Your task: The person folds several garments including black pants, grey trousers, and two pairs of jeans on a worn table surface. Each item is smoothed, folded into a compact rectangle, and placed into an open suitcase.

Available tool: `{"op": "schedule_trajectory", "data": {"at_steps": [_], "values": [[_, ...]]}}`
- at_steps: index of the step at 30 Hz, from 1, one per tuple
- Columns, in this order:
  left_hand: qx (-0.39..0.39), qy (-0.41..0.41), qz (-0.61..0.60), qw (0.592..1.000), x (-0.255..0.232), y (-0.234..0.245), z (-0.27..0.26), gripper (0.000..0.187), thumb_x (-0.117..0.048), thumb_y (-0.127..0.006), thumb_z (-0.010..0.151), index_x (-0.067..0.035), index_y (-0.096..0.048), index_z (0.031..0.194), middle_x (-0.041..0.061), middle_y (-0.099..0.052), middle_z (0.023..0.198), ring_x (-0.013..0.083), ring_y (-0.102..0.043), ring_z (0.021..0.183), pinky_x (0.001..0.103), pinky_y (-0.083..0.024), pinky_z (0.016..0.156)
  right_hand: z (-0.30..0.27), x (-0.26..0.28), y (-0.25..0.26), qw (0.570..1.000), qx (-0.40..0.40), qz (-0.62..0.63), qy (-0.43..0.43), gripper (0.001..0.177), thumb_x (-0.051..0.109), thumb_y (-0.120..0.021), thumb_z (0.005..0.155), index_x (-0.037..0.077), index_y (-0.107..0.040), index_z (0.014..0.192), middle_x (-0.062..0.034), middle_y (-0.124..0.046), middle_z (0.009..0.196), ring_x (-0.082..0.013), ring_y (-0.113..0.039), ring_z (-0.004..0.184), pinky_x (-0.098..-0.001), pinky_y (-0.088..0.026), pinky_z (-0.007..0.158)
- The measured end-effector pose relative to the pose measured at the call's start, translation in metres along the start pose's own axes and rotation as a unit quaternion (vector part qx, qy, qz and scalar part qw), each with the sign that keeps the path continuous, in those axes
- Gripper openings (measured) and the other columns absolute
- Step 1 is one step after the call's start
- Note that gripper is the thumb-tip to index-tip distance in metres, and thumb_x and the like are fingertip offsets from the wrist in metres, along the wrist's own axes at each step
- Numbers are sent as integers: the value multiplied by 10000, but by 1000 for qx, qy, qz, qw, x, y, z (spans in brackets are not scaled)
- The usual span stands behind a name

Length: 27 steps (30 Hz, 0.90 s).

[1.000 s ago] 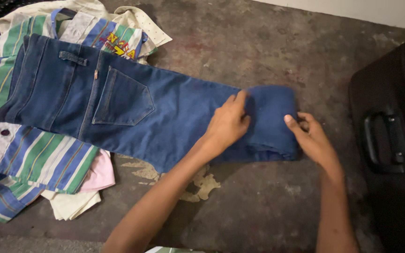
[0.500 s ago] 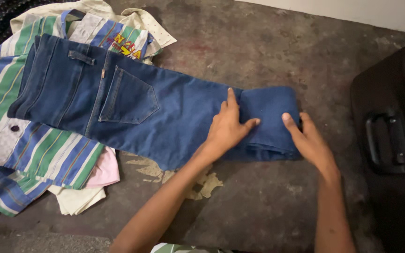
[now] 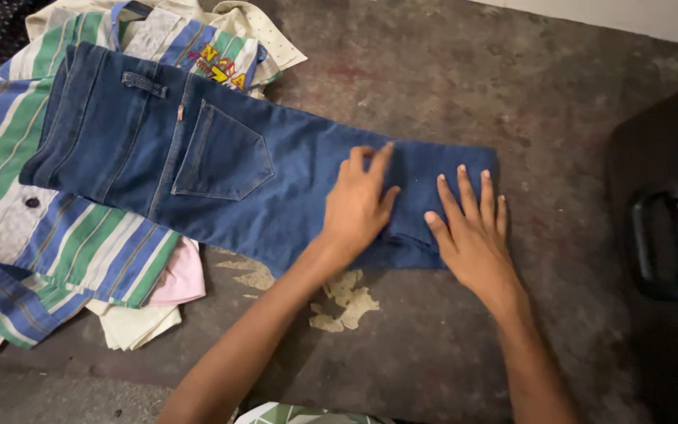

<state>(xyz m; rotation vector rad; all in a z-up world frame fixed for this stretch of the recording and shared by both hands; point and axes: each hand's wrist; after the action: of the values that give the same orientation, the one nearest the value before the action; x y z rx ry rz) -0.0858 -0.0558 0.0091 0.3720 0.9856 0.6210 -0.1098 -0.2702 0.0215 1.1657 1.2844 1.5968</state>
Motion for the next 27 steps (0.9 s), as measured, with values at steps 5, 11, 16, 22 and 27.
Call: {"op": "schedule_trajectory", "data": {"at_steps": [5,11,16,22,27], "values": [[48,-69,62,995,-8,-1,-5,358,-110,-712,877,-63,-668,1230,138,-629,1183,366,-590,1020,465,-507,855,3,-15,7,974,-143,169,-39,609,315,-520,1087,-33,-369,1563,-289,-339,1631,-428,-400,1451,-460,-329,1183],[48,-58,43,996,-5,-3,-6,325,-136,-719,886,-39,-680,1193,138,-629,1151,361,-609,998,479,-502,825,1,-53,13,887,-56,384,-249,691,350,-666,993,-43,-419,1505,-258,-701,1185,-293,-680,1037,-362,-542,893],[69,-28,3,997,-6,-18,-10,341,-98,-706,903,-12,-631,1224,198,-604,1173,400,-635,1002,471,-543,853,-13,-78,4,829,-7,482,-283,635,262,-733,910,-83,-534,1404,-212,-731,1144,-243,-712,985,-359,-557,841],[86,-3,-115,990,-46,-58,1,532,-152,-724,868,15,-548,1341,253,-588,1211,457,-632,1012,492,-545,848,-8,-83,63,841,-174,462,-220,487,132,-769,912,-46,-615,1338,-164,-738,1123,-194,-714,965,-299,-565,854],[87,10,-46,995,-83,-80,11,416,-292,-664,936,-101,-608,1302,201,-645,1169,412,-666,1043,504,-539,845,-9,-30,141,954,-256,7,-156,277,111,-821,950,0,-727,1186,-179,-742,896,-262,-714,744,-363,-544,668]]}}
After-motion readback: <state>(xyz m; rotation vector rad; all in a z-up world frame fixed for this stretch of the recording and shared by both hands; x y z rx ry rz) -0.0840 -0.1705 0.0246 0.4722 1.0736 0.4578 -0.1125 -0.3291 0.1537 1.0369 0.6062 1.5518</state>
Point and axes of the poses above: each hand's wrist, its own z-axis towards the middle knuckle, its own y-axis out of the back of the hand, x = y × z
